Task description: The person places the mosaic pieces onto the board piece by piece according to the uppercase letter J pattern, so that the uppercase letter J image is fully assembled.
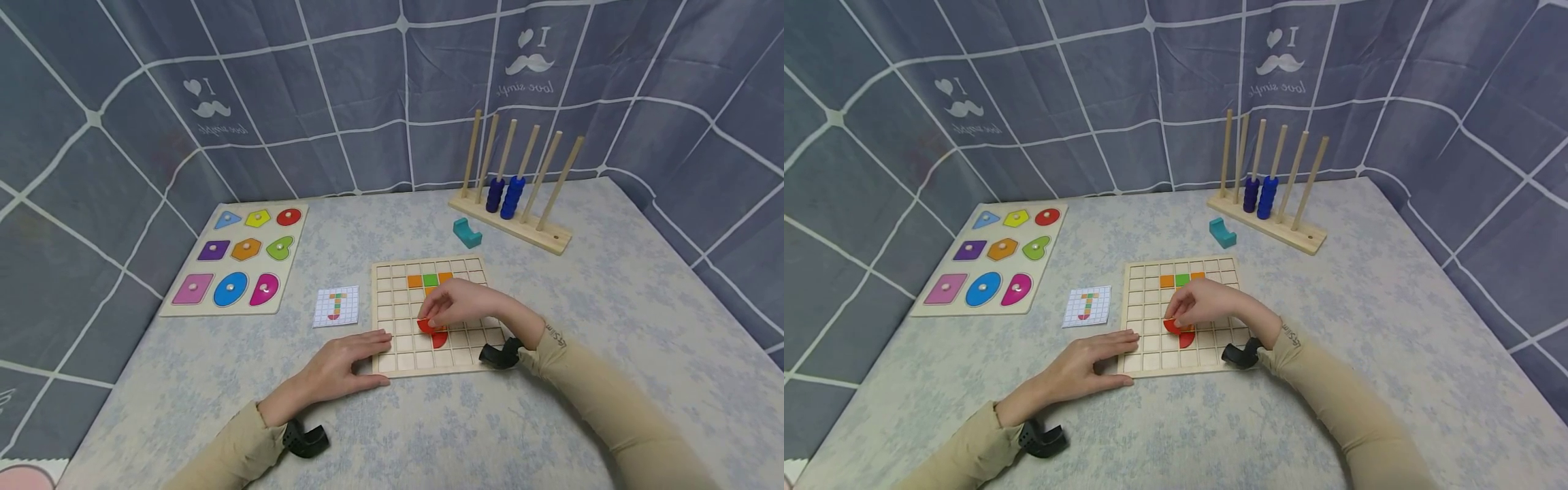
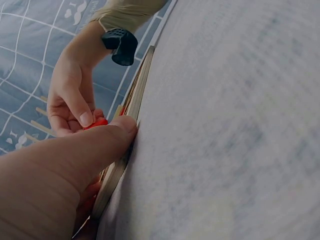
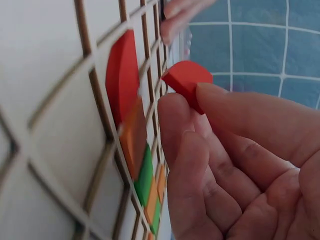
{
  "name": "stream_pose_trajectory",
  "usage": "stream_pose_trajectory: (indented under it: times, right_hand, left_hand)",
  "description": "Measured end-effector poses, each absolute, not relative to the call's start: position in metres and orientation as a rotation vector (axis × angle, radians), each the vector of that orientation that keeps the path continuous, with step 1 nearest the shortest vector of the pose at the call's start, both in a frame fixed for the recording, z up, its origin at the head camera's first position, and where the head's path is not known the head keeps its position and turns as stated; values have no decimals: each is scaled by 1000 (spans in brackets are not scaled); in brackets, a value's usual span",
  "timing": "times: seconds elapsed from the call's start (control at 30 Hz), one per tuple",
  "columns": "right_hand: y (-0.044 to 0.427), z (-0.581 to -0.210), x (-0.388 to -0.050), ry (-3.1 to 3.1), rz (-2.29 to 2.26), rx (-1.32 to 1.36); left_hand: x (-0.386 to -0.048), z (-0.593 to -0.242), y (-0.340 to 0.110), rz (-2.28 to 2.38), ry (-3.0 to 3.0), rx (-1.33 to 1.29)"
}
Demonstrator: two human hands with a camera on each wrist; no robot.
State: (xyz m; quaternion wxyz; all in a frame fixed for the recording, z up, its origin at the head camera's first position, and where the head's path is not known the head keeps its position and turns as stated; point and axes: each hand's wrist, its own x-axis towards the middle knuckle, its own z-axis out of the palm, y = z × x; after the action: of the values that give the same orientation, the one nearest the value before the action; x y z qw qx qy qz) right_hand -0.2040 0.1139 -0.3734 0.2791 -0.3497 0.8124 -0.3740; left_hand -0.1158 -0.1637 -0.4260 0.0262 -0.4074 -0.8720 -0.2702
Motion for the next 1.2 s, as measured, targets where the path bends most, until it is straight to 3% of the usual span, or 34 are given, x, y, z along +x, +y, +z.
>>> stream_pose_trajectory:
  times: [1.2]
  right_hand:
    - [99,-389,-182,2342,-845,-1005]
  left_hand:
    - [-116,-426,-164,-820,-2700,-1251]
